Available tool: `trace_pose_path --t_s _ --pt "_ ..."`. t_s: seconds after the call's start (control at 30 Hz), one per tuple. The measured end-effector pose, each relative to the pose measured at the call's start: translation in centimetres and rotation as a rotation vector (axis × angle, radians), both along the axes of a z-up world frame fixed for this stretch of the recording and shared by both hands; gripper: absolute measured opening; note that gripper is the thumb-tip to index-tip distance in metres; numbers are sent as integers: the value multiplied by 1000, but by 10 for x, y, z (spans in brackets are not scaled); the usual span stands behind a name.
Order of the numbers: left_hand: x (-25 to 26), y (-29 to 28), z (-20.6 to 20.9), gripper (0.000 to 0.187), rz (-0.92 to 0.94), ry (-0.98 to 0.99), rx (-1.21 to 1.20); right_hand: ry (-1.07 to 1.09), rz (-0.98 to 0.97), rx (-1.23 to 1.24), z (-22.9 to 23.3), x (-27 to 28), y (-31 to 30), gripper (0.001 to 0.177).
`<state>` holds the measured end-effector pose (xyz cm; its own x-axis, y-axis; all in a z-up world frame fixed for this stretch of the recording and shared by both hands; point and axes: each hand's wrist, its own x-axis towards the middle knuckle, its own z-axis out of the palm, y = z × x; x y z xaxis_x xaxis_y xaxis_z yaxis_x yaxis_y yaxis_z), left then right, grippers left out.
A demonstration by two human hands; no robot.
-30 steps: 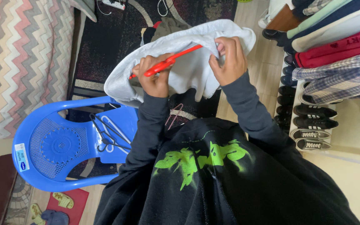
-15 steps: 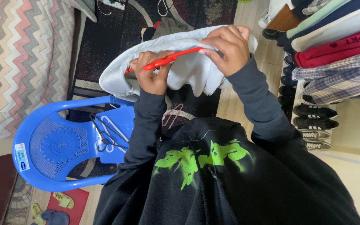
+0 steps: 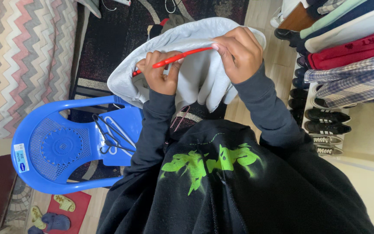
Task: The person hangs a light gray hoodie on a red plastic hanger and places it into a closet. They then pick up a dark-colored jacket from a pile on the floor and place it on a metal hanger.
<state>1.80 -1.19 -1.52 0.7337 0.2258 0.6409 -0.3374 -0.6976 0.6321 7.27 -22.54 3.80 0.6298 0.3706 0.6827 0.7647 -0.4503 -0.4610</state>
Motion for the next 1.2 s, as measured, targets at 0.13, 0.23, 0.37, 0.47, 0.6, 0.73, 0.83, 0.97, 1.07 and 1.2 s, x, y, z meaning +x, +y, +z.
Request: trace_pose_path --t_s 0.13,0.23,0.37,0.47,0.6,0.73,0.83,0.97,1.07,1.2 --pt "-1 4 5 13 7 -23 -51 -38 14 -65 -8 -4 -3 16" --pt "-1 9 12 13 0 -24 -51 -117 -108 -67 -23 -14 -13 36" --pt "-2 11 20 13 10 -22 -43 -40 -286 -57 -55 -15 -20 47" --pt "2 8 24 14 2 -64 -16 31 -263 -118 -68 -3 -24 34" --pt "3 3 24 13 19 -77 -17 70 -187 -92 -67 -3 -17 24" --pt "1 -1 17 14 53 -16 -33 113 -100 7 -69 -8 -5 24" --pt "4 -11 8 17 50 -11 -16 115 -166 -4 -86 3 -1 25" --pt "0 -13 -2 17 5 14 -37 91 -159 -100 -118 16 -14 23" --pt "1 -9 -2 16 14 5 -15 79 -170 -115 -128 18 -19 23" --pt "-1 -6 -2 13 4 14 -41 126 -134 46 -115 4 -30 28"
